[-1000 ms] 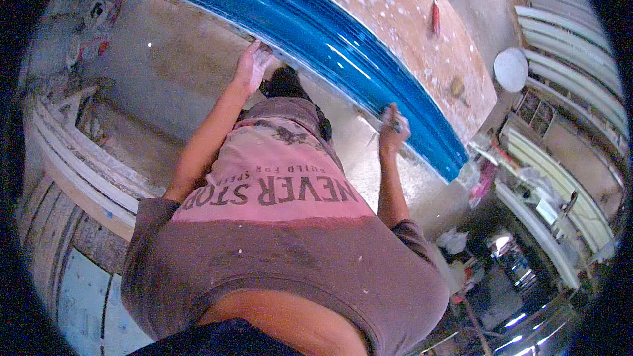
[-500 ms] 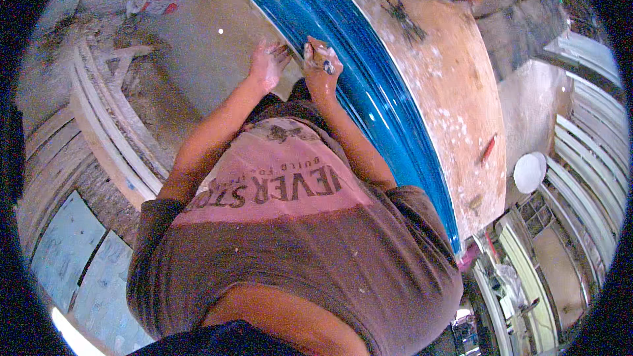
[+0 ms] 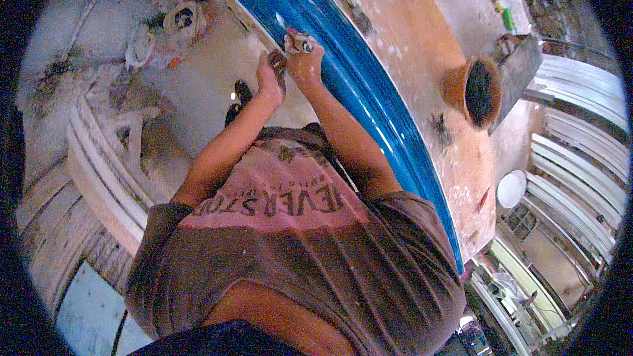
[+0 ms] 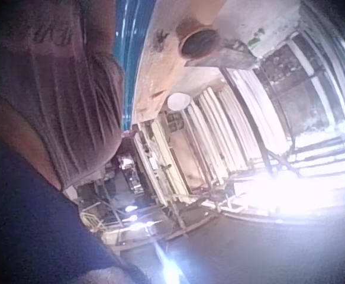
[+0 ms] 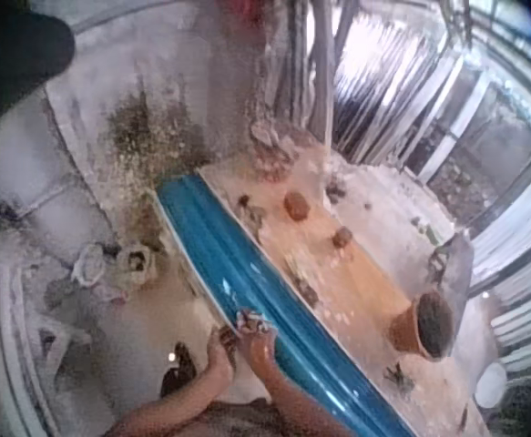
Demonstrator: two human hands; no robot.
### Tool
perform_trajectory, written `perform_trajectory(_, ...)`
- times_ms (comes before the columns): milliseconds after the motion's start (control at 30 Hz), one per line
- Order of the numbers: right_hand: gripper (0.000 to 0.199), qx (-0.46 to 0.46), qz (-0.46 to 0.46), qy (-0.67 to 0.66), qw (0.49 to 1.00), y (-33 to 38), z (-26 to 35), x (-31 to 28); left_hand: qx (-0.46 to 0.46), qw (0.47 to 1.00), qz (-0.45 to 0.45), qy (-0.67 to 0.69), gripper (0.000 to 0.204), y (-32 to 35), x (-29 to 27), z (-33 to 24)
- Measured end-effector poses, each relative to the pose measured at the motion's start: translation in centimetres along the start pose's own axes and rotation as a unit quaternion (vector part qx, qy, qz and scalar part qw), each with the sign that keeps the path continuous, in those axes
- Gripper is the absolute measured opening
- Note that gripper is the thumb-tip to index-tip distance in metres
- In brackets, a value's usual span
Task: The person paints a long, curved wooden piece with blue paint using a brush. They repeatedly dip the brush into a container of paint and apply it to the surface of the wood, working along its length.
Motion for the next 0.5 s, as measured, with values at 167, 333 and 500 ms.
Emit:
perform_trajectory(167, 0.017, 0.099, -0.047, -0.329, 0.938, -13.3, 5.1, 10.3, -0.084, 0.996, 0.016, 0.027, 0.045, -5.2, 3.1, -6.4)
perform_trajectory(333, 0.010, -0.082, -0.083, -0.031, 0.993, -25.9, 16.7, 15.8, -0.108, 0.994, 0.017, 0.031, 0.045, -7.5, 3.5, -11.8)
perform_trajectory(500, 0.014, -0.095, -0.126, 0.015, 0.987, -38.7, 22.5, 23.9, -0.127, 0.974, 0.169, -0.085, 0.040, -8.3, 4.5, -15.3)
Point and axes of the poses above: each hand's wrist, its own y-axis away from the middle knuckle, its own x-axis out of the palm, z = x × y, the point moved 4 cm from there along -y, towards the middle knuckle, and after that the axes turned 5 degrees about y, right-handed, at the moved point
